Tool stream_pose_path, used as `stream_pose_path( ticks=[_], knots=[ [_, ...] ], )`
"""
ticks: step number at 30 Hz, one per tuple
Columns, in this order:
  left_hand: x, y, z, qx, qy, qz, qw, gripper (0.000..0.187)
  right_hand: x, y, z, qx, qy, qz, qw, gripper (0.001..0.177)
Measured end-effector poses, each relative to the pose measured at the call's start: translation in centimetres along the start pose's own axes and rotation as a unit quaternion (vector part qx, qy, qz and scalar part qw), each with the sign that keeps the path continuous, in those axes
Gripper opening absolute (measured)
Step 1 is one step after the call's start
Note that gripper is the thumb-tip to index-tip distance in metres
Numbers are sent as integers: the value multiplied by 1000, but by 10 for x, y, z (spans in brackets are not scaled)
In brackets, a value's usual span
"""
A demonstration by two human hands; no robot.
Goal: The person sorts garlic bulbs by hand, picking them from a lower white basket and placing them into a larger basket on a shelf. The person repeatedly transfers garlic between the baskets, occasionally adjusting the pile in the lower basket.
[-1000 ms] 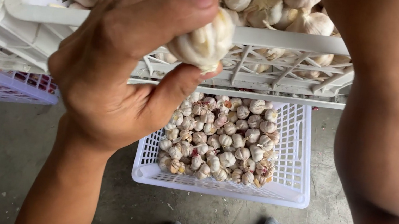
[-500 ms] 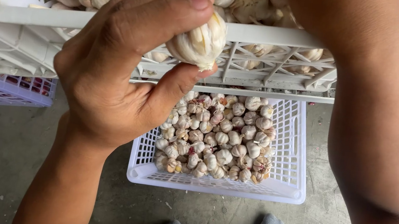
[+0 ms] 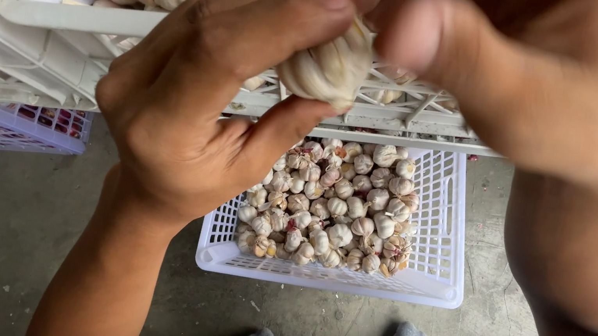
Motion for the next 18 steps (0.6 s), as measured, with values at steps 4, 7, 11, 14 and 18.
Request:
stream_pose_path(
  ticks=[4, 7, 11, 14, 18],
  knots=[
    [-5, 4, -5, 12, 38, -15, 999, 47, 7, -25, -10, 65, -16, -54, 996, 23],
    [-12, 3, -13, -3, 52, 1, 999, 48, 9, -31, -8, 13, -18, -33, 999, 25],
    [-16, 3, -19, -2, 70, 6, 998, 46, 4, -27, 1, -40, -8, -11, 999, 24],
    [-17, 2, -22, -25, 83, 6, 996, 44, -2, -26, 6, -50, 24, -26, 998, 22],
    [-19, 3, -27, 25, 67, 29, 997, 44, 0, -19, 8, -132, 73, -6, 989, 20]
  ],
)
Point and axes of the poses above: each hand's wrist, its own x-axis towards the middle knuckle, its own y-axis out of the back of the hand, z = x × y, the point moved 10 cm from there along x, towards the middle knuckle, and after that the axes turned 4 degrees about y, right-handed, at the moved point
